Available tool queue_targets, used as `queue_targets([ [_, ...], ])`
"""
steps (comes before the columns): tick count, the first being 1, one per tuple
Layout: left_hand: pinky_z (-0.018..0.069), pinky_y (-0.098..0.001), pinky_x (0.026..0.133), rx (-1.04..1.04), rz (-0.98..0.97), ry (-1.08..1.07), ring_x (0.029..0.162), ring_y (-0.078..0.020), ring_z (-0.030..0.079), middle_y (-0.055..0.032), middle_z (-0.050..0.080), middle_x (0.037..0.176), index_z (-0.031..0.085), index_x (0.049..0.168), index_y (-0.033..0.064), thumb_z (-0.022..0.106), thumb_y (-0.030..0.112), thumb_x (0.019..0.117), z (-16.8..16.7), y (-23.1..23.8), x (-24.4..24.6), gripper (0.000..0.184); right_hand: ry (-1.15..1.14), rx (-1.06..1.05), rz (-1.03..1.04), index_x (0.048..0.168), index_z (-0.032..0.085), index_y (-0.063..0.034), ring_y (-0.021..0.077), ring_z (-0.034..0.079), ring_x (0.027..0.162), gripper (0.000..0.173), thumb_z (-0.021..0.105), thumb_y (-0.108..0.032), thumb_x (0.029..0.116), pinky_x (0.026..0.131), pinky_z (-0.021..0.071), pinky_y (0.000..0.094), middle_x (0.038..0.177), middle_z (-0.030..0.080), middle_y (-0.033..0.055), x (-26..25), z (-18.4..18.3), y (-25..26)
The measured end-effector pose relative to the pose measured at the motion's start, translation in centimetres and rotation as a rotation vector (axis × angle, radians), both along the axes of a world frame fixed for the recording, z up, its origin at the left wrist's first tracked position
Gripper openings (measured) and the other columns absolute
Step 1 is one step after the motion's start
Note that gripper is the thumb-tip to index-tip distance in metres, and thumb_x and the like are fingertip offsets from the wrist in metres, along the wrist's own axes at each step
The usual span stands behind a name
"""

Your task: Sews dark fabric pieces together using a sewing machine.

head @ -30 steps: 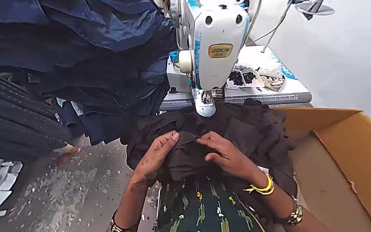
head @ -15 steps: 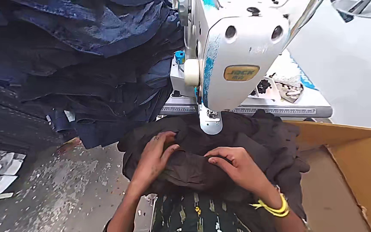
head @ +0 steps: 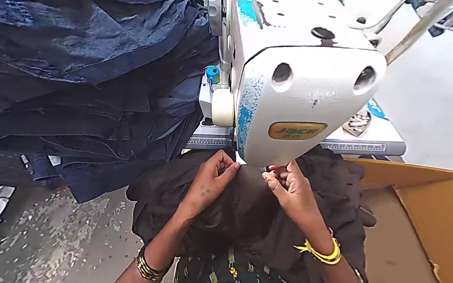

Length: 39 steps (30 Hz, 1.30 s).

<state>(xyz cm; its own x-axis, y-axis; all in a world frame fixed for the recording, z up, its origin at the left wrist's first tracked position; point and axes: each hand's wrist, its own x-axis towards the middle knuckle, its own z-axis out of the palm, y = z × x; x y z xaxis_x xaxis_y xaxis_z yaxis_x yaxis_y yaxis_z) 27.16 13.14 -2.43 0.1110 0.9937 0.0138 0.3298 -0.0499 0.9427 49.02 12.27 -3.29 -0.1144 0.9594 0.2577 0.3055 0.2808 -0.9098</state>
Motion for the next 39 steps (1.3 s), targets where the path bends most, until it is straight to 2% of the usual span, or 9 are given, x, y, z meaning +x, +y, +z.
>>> queue_targets([
  [10, 0.0414, -0.0136, 0.062, 0.027, 0.014, 0.117, 0.064, 0.0066, 0.049, 0.0113, 0.052, 0.070, 0.060, 0.094, 0.0098, 0.065, 0.018, 0.0956, 1.4, 1.8, 0.0, 0.010, -0.057, 0.075, -0.133, 0.102, 0.057, -0.0025, -0.0056, 0.051, 0.058, 0.019, 0.066, -0.012, 0.0893, 0.055, 0.0444, 0.0124, 0.071, 0.056, -0.0074, -1.1, -0.4, 1.3],
  [14, 0.0438, -0.0161, 0.065, 0.074, 0.010, 0.148, 0.065, 0.0056, 0.051, 0.0108, 0.055, 0.071, 0.062, 0.099, 0.0094, 0.063, 0.022, 0.0972, 0.6, 1.6, -0.3, 0.013, -0.151, 0.100, -0.048, 0.107, 0.059, -0.0020, -0.0012, 0.057, 0.062, 0.021, 0.065, -0.018, 0.0944, 0.058, 0.0498, 0.0167, 0.075, 0.062, -0.0035, 0.2, -0.4, 1.5],
  [16, 0.0465, -0.0201, 0.066, 0.080, -0.027, 0.173, 0.066, 0.0030, 0.054, 0.0100, 0.057, 0.073, 0.062, 0.104, 0.0105, 0.060, 0.031, 0.0992, -0.2, 1.5, -0.6, 0.021, -0.336, 0.126, -0.094, 0.105, 0.069, -0.0041, 0.0081, 0.064, 0.067, 0.023, 0.063, -0.025, 0.0977, 0.063, 0.0542, 0.0282, 0.078, 0.068, 0.0006, 2.4, 0.5, 3.2],
  [18, 0.0484, -0.0208, 0.066, 0.040, -0.074, 0.183, 0.068, 0.0021, 0.056, 0.0101, 0.059, 0.075, 0.061, 0.108, 0.0124, 0.058, 0.038, 0.1001, -0.6, 1.1, -0.9, 0.027, -0.554, 0.239, -0.266, 0.100, 0.076, -0.0017, 0.0290, 0.071, 0.082, 0.021, 0.060, -0.016, 0.0980, 0.072, 0.0569, 0.0482, 0.089, 0.073, 0.0142, 4.9, 0.4, 6.0],
  [22, 0.0475, -0.0201, 0.066, 0.018, -0.049, 0.155, 0.068, 0.0019, 0.056, 0.0095, 0.059, 0.075, 0.061, 0.106, 0.0127, 0.057, 0.036, 0.1010, -0.7, 1.2, -0.7, 0.024, -0.861, 0.320, -0.283, 0.113, 0.075, 0.0005, 0.0470, 0.063, 0.107, 0.024, 0.068, -0.014, 0.0954, 0.087, 0.0503, 0.0601, 0.111, 0.068, 0.0258, 7.6, -0.8, 11.9],
  [26, 0.0467, -0.0201, 0.064, 0.031, -0.025, 0.149, 0.067, 0.0010, 0.055, 0.0083, 0.057, 0.075, 0.061, 0.104, 0.0126, 0.056, 0.035, 0.1002, -1.2, 1.2, -0.5, 0.023, -1.047, 0.272, -0.231, 0.121, 0.070, 0.0020, 0.0451, 0.060, 0.113, 0.030, 0.067, -0.011, 0.0951, 0.088, 0.0467, 0.0598, 0.118, 0.066, 0.0247, 7.2, -1.7, 14.5],
  [29, 0.0499, -0.0194, 0.070, 0.057, 0.008, 0.141, 0.074, 0.0026, 0.059, 0.0072, 0.062, 0.081, 0.062, 0.105, 0.0101, 0.057, 0.028, 0.0982, -1.3, 1.1, -0.2, 0.020, -1.040, 0.375, -0.278, 0.104, 0.073, 0.0008, 0.0421, 0.065, 0.108, 0.016, 0.061, -0.004, 0.0934, 0.085, 0.0499, 0.0572, 0.112, 0.070, 0.0209, 7.1, -1.8, 14.2],
  [34, 0.0509, -0.0151, 0.081, 0.025, 0.043, 0.063, 0.085, 0.0070, 0.061, 0.0049, 0.066, 0.089, 0.062, 0.111, 0.0019, 0.058, 0.014, 0.0962, -0.6, 0.7, 0.3, 0.019, -0.688, 0.515, -0.362, 0.091, 0.073, -0.0001, 0.0362, 0.070, 0.090, 0.020, 0.068, -0.020, 0.0939, 0.077, 0.0567, 0.0480, 0.092, 0.071, 0.0179, 8.3, -2.0, 11.9],
  [39, 0.0474, -0.0144, 0.070, 0.034, -0.002, 0.074, 0.072, 0.0072, 0.055, 0.0082, 0.058, 0.077, 0.061, 0.105, 0.0036, 0.057, 0.014, 0.0989, -0.2, 1.1, 0.1, 0.013, -0.425, 0.397, -0.299, 0.091, 0.074, 0.0009, 0.0107, 0.066, 0.070, 0.017, 0.070, -0.016, 0.0916, 0.069, 0.0526, 0.0248, 0.080, 0.072, 0.0101, 7.2, 1.0, 8.8],
])
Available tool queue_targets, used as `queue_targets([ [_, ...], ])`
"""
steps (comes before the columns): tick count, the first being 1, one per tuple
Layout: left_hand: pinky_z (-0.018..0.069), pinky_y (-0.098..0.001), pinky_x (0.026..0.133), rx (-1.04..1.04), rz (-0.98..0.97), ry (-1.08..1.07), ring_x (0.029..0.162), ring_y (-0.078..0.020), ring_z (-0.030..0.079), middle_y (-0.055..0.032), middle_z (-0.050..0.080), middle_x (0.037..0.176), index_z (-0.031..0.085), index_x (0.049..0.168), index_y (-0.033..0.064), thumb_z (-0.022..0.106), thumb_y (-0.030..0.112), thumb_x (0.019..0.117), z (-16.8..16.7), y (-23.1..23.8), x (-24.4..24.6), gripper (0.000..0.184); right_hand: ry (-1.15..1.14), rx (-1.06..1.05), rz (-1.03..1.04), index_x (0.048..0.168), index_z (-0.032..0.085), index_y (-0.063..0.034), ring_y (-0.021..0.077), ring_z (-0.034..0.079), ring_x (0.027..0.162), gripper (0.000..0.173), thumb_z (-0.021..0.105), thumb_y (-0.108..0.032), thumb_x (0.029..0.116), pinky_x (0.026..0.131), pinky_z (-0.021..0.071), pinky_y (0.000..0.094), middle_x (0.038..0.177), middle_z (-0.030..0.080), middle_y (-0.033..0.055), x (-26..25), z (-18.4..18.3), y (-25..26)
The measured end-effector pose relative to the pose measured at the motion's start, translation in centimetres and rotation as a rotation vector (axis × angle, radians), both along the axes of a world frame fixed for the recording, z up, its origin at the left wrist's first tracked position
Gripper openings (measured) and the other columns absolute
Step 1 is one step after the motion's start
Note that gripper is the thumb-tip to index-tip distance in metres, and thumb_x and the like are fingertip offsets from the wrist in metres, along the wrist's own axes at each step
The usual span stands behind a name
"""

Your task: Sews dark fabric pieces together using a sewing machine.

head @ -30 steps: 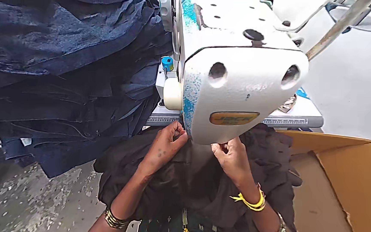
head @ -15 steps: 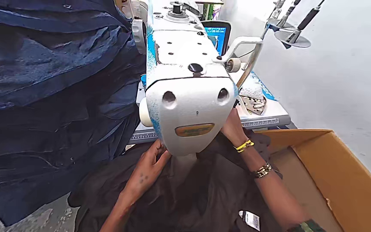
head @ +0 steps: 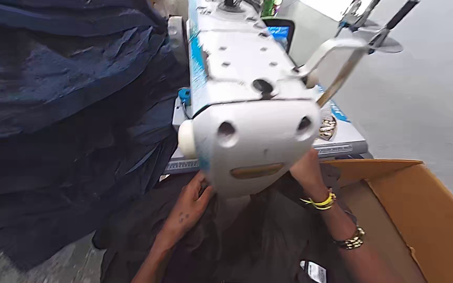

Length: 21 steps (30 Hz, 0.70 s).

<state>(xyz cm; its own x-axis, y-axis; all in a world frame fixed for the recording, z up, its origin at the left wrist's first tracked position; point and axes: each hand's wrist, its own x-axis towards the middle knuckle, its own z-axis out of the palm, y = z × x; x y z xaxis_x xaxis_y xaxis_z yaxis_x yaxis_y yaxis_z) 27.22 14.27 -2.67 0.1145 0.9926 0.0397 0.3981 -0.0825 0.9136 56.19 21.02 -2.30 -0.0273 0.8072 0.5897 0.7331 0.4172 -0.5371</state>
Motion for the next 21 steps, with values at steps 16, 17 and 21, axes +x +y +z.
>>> queue_targets([
  [16, 0.0371, -0.0112, 0.053, 0.019, -0.231, -0.004, 0.055, 0.0077, 0.045, 0.0129, 0.053, 0.064, 0.065, 0.099, 0.0120, 0.060, 0.033, 0.1014, 0.7, -3.1, -2.6, 0.021, -0.377, 0.428, 0.406, 0.081, 0.068, -0.0085, 0.0193, 0.069, 0.076, 0.020, 0.061, -0.020, 0.0960, 0.071, 0.0542, 0.0290, 0.075, 0.071, 0.0077, -6.6, 0.6, -3.4],
  [17, 0.0365, -0.0116, 0.052, -0.027, -0.211, -0.027, 0.054, 0.0072, 0.044, 0.0134, 0.051, 0.063, 0.063, 0.098, 0.0128, 0.060, 0.031, 0.1010, 0.9, -2.9, -2.7, 0.019, -0.296, 0.368, 0.403, 0.086, 0.067, -0.0075, 0.0174, 0.069, 0.078, 0.019, 0.063, -0.022, 0.0965, 0.074, 0.0545, 0.0267, 0.078, 0.071, 0.0081, -6.2, 0.4, -3.8],
  [21, 0.0411, -0.0154, 0.058, -0.182, -0.171, -0.056, 0.061, 0.0038, 0.050, 0.0102, 0.053, 0.070, 0.056, 0.090, 0.0147, 0.060, 0.024, 0.1000, 1.8, -1.0, -2.5, 0.015, -0.110, 0.356, 0.420, 0.098, 0.066, -0.0100, 0.0144, 0.069, 0.085, 0.016, 0.064, -0.025, 0.1018, 0.079, 0.0561, 0.0247, 0.087, 0.070, 0.0060, -5.8, -0.8, -7.1],
])
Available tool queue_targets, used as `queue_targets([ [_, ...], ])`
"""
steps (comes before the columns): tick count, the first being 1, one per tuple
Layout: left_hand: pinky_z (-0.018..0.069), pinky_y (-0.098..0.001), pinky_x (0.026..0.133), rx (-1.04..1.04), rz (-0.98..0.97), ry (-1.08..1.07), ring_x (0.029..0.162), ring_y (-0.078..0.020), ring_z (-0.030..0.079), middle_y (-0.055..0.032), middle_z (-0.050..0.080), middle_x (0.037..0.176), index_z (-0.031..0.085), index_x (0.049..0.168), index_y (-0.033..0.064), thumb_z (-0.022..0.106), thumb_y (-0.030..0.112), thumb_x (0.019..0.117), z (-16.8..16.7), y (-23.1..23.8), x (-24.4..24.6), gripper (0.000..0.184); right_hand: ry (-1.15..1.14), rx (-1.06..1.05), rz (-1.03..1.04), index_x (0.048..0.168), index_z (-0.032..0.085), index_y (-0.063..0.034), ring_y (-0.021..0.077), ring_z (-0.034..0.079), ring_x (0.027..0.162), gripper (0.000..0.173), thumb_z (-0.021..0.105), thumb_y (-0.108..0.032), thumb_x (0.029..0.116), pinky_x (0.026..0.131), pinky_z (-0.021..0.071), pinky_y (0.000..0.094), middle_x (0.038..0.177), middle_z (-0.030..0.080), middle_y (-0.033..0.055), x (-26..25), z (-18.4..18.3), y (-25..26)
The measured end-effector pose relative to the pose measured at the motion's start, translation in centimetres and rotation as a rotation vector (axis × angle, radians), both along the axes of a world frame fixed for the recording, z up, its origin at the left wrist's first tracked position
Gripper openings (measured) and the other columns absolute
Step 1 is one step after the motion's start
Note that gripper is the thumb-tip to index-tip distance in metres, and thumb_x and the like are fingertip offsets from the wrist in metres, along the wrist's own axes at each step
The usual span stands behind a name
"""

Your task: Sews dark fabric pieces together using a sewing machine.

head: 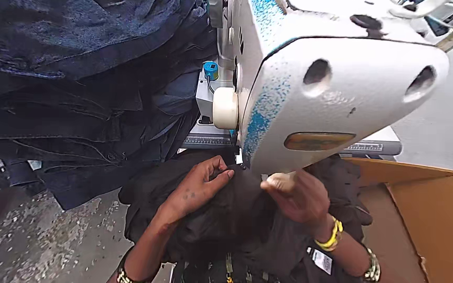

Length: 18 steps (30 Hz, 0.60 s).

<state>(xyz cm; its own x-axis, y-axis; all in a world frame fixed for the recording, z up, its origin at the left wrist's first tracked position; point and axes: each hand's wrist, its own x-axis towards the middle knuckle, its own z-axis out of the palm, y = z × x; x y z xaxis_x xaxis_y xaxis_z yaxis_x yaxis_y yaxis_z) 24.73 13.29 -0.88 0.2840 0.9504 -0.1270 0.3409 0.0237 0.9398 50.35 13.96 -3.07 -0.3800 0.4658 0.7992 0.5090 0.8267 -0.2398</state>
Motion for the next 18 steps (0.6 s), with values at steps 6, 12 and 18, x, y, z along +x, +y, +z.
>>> queue_targets([
  [6, 0.0444, -0.0146, 0.063, 0.032, 0.059, 0.086, 0.066, 0.0061, 0.052, 0.0101, 0.055, 0.072, 0.057, 0.088, 0.0145, 0.061, 0.019, 0.1007, 1.2, 2.9, 1.4, 0.014, -0.072, 0.018, 0.001, 0.108, 0.069, -0.0085, 0.0181, 0.068, 0.115, 0.030, 0.057, -0.036, 0.1053, 0.108, 0.0480, 0.0329, 0.110, 0.075, 0.0076, -0.8, -3.0, -2.1],
  [12, 0.0474, -0.0147, 0.074, 0.077, 0.024, 0.156, 0.079, 0.0072, 0.056, 0.0068, 0.062, 0.085, 0.066, 0.107, 0.0082, 0.060, 0.016, 0.1010, 1.7, 3.6, 1.3, 0.012, -0.082, -0.009, -0.045, 0.109, 0.069, -0.0091, 0.0183, 0.066, 0.120, 0.030, 0.054, -0.035, 0.1065, 0.113, 0.0435, 0.0352, 0.118, 0.074, 0.0083, -1.1, -3.4, -2.4],
  [18, 0.0563, -0.0154, 0.077, -0.226, 0.099, -0.315, 0.082, 0.0049, 0.066, 0.0126, 0.071, 0.088, 0.065, 0.108, 0.0166, 0.040, 0.017, 0.1089, 0.0, 3.0, -0.9, 0.025, -0.090, -0.107, -0.290, 0.104, 0.073, -0.0081, 0.0210, 0.070, 0.108, 0.028, 0.056, -0.030, 0.1054, 0.098, 0.0544, 0.0371, 0.106, 0.075, 0.0090, 4.0, -2.3, 0.1],
])
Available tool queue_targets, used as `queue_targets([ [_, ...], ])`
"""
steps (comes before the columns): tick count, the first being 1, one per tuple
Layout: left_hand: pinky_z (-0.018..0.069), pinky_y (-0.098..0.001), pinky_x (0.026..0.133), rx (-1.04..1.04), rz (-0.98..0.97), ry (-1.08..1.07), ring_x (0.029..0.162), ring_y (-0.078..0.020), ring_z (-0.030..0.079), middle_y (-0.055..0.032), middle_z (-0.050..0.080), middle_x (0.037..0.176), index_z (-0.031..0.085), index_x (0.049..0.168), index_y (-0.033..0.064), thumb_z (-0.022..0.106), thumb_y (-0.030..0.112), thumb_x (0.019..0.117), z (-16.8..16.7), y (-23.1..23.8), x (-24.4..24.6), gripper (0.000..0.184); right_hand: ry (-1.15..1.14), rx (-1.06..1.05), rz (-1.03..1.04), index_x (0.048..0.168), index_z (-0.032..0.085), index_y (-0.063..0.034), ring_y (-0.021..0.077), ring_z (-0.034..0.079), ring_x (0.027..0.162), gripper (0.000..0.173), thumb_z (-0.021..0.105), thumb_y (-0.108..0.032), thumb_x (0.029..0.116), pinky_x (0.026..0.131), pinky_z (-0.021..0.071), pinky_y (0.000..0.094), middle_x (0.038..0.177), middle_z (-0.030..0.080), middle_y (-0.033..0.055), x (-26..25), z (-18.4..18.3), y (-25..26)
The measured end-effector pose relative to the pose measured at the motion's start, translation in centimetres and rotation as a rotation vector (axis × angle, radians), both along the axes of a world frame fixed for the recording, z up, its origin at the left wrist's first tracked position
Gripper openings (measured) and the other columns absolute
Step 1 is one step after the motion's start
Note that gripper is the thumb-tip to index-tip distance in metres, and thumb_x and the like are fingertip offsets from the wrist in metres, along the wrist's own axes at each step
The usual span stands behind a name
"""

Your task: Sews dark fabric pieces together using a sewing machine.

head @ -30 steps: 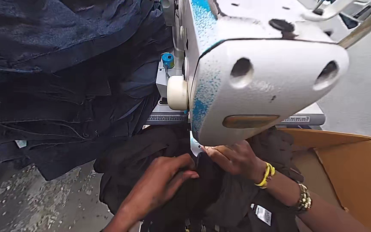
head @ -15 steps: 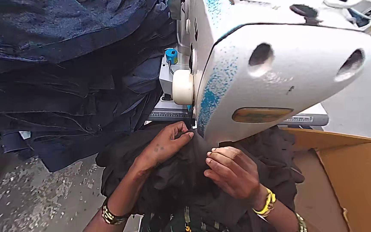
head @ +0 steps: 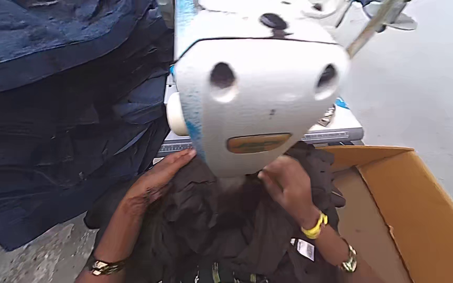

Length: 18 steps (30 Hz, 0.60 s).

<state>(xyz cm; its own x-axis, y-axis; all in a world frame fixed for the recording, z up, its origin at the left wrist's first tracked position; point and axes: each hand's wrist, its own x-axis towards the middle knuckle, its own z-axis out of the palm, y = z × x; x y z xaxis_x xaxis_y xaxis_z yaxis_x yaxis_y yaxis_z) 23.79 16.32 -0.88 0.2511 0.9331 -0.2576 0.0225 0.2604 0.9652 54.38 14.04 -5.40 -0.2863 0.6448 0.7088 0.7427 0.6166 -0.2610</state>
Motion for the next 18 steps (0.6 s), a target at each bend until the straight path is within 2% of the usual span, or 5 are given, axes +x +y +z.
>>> queue_targets([
  [2, 0.0568, -0.0170, 0.079, -0.051, -0.026, -0.017, 0.084, 0.0043, 0.067, 0.0126, 0.072, 0.090, 0.065, 0.108, 0.0182, 0.039, 0.019, 0.1090, -1.9, 0.1, -1.5, 0.026, -0.054, -0.095, -0.271, 0.105, 0.075, -0.0028, 0.0322, 0.071, 0.100, 0.027, 0.059, -0.024, 0.1018, 0.086, 0.0570, 0.0471, 0.103, 0.074, 0.0159, 4.1, 0.5, 3.0],
  [5, 0.0535, -0.0131, 0.074, -0.004, -0.061, 0.059, 0.077, 0.0091, 0.062, 0.0187, 0.067, 0.082, 0.064, 0.094, 0.0239, 0.042, 0.016, 0.1059, -3.6, -0.9, -2.7, 0.027, -0.134, -0.310, -0.444, 0.123, 0.070, 0.0004, 0.0474, 0.060, 0.118, 0.036, 0.069, -0.025, 0.0970, 0.093, 0.0495, 0.0619, 0.123, 0.065, 0.0260, 9.2, 0.3, 7.5],
  [9, 0.0506, -0.0114, 0.070, 0.094, -0.118, 0.097, 0.074, 0.0086, 0.060, 0.0183, 0.065, 0.081, 0.065, 0.095, 0.0223, 0.048, 0.017, 0.1020, -6.3, -0.8, -4.2, 0.019, -0.225, -0.308, -0.446, 0.124, 0.071, -0.0020, 0.0515, 0.056, 0.117, 0.046, 0.082, -0.026, 0.0861, 0.090, 0.0448, 0.0671, 0.126, 0.061, 0.0284, 11.6, -0.7, 11.1],
  [14, 0.0496, -0.0119, 0.072, 0.100, -0.107, 0.125, 0.077, 0.0074, 0.060, 0.0160, 0.065, 0.085, 0.065, 0.099, 0.0200, 0.053, 0.022, 0.1018, -7.1, -0.4, -5.0, 0.013, -0.306, -0.331, -0.516, 0.131, 0.067, -0.0045, 0.0543, 0.048, 0.129, 0.060, 0.089, -0.016, 0.0757, 0.095, 0.0405, 0.0722, 0.145, 0.052, 0.0273, 12.3, -0.8, 13.4],
  [18, 0.0493, -0.0102, 0.070, 0.081, -0.034, 0.176, 0.073, 0.0095, 0.059, 0.0176, 0.063, 0.079, 0.064, 0.095, 0.0199, 0.048, 0.015, 0.1018, -5.5, -0.9, -4.2, 0.018, -0.285, -0.283, -0.494, 0.118, 0.074, -0.0053, 0.0516, 0.049, 0.132, 0.034, 0.077, -0.006, 0.0845, 0.099, 0.0401, 0.0710, 0.140, 0.058, 0.0259, 12.4, -1.0, 12.2],
])
